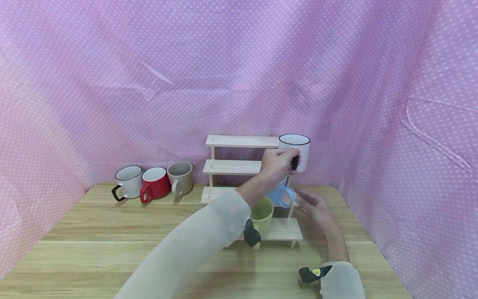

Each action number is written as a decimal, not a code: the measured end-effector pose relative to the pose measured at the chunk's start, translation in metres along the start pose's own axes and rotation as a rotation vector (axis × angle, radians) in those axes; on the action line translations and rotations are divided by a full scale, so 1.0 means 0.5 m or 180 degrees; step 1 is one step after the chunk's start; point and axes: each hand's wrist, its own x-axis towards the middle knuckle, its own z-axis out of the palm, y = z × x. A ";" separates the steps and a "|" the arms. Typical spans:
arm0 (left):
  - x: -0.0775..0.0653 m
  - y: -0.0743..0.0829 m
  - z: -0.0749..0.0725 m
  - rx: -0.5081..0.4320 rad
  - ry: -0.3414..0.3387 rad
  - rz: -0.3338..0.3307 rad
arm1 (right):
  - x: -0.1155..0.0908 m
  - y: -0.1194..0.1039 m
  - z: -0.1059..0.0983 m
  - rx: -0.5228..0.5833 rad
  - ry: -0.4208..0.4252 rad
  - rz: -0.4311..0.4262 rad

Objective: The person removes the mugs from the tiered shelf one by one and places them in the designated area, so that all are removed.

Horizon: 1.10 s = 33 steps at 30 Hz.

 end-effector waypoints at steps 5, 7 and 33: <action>0.002 -0.003 -0.008 0.0001 -0.0087 0.0115 | 0.000 0.002 -0.001 -0.0011 -0.0013 -0.0006; 0.003 -0.004 -0.011 -0.0041 -0.0130 0.0158 | 0.000 0.004 -0.003 0.0002 -0.0011 -0.0005; 0.007 0.069 -0.158 -0.0198 -0.0640 0.0648 | 0.004 0.000 0.008 0.0133 -0.0061 -0.0152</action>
